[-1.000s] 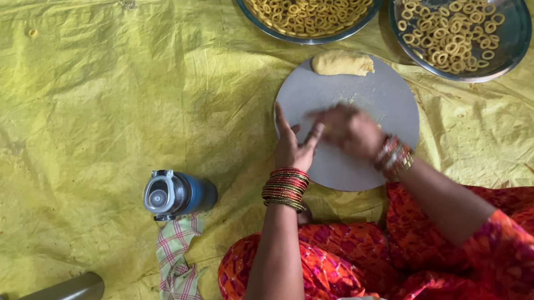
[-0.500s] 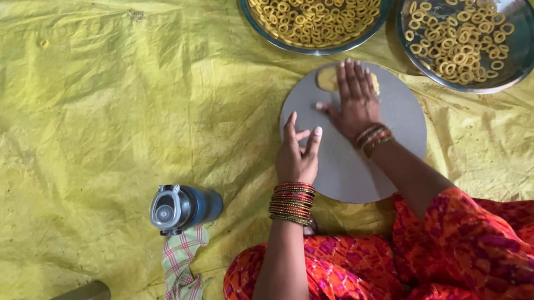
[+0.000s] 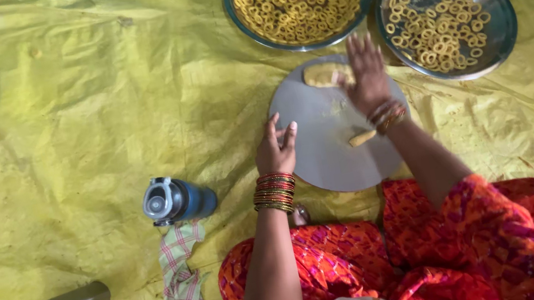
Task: The person rolls small pieces of dough into thin ropes on a round board, then shapes them into rings and places them into metal bowls. The person repeats this process throughout the clip.
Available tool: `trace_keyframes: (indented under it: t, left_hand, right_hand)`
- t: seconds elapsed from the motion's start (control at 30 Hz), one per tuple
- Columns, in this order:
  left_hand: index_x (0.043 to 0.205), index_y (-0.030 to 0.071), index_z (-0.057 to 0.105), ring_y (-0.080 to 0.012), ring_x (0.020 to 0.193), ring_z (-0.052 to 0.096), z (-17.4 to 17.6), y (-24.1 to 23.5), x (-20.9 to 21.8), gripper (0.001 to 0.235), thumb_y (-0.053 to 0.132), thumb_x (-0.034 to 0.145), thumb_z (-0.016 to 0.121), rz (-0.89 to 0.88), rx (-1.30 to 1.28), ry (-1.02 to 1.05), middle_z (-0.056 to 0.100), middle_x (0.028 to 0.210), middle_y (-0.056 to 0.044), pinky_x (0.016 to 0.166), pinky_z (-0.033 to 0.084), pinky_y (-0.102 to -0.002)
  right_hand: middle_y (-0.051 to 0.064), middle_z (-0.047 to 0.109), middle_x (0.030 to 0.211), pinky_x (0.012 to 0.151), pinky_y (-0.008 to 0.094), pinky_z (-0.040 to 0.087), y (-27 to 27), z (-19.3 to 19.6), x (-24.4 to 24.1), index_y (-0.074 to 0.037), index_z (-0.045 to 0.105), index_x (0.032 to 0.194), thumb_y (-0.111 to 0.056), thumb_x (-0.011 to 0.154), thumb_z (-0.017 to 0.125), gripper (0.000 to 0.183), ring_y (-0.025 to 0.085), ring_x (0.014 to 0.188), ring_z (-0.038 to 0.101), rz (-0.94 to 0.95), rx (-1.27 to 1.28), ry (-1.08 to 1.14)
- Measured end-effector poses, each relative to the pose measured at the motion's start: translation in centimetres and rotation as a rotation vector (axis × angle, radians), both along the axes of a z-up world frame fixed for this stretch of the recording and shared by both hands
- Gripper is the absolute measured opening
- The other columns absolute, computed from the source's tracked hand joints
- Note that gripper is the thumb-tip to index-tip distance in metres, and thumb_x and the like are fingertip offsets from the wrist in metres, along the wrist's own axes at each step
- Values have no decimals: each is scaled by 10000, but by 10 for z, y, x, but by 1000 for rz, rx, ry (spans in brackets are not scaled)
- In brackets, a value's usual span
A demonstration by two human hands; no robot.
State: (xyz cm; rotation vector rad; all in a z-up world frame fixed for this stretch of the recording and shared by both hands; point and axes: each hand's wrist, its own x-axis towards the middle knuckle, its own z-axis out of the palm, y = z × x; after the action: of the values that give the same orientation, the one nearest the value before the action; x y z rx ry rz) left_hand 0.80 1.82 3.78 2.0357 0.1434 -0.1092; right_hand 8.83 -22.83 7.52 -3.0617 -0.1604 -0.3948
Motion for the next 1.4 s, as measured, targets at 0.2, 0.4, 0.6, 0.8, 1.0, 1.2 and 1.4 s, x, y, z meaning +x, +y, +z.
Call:
trace_keyframes:
  t: [0.2,0.4,0.6,0.8,1.0,1.2,1.4]
  left_hand:
    - [1461,173,491,-230,834,770,7,-3,-4,636,544,953,583,2,-19,-56,754,1150,-99,777,600,-367]
    - [1475,177,477,-228,880,770,13,-9,-5,647,549,956,583,-38,-13,-26,731,1204,-112,793,599,-371]
    - [1474,189,472,-225,889,766,18,3,-7,662,559,937,589,0,13,14,735,1197,-108,803,591,-382]
    - [1470,147,491,-247,949,761,17,-4,-5,641,531,968,598,32,-36,-144,728,1201,-137,825,594,-389]
    - [1439,162,509,-248,946,759,8,-13,-9,630,542,946,608,-26,23,-17,745,1162,-110,827,593,-385]
    - [1428,186,527,-225,906,759,14,-7,-6,618,564,945,597,-5,77,-29,758,1129,-74,846,584,-389]
    - [1418,189,540,-224,907,751,10,-9,-4,606,561,942,588,5,98,-64,770,1104,-50,855,551,-443]
  right_hand:
    - [307,87,1624,1227,558,124,50,-58,-189,60,89,1573,-658,921,425,1026,443,1528,88,-99,48,264]
    - [276,31,1663,1227,595,63,37,-48,-140,42,108,1588,-657,976,394,972,430,1544,1,-191,-172,337]
    - [208,-57,1698,1274,593,-18,13,-10,-33,13,39,1624,-710,971,384,1033,343,1564,-104,-561,124,177]
    - [246,-16,1682,1252,546,35,86,-31,-152,45,-3,1586,-639,998,362,974,362,1565,-35,-300,-294,518]
    - [228,17,1676,1240,587,74,72,-37,-159,13,38,1588,-664,957,354,978,353,1554,-13,-200,-131,498]
    - [241,-14,1690,1252,578,-11,20,-21,-44,27,62,1602,-684,978,326,982,375,1575,-34,-475,-9,237]
    - [326,19,1653,1256,562,69,66,-59,-141,89,76,1574,-672,1001,313,981,427,1553,7,-314,-73,308]
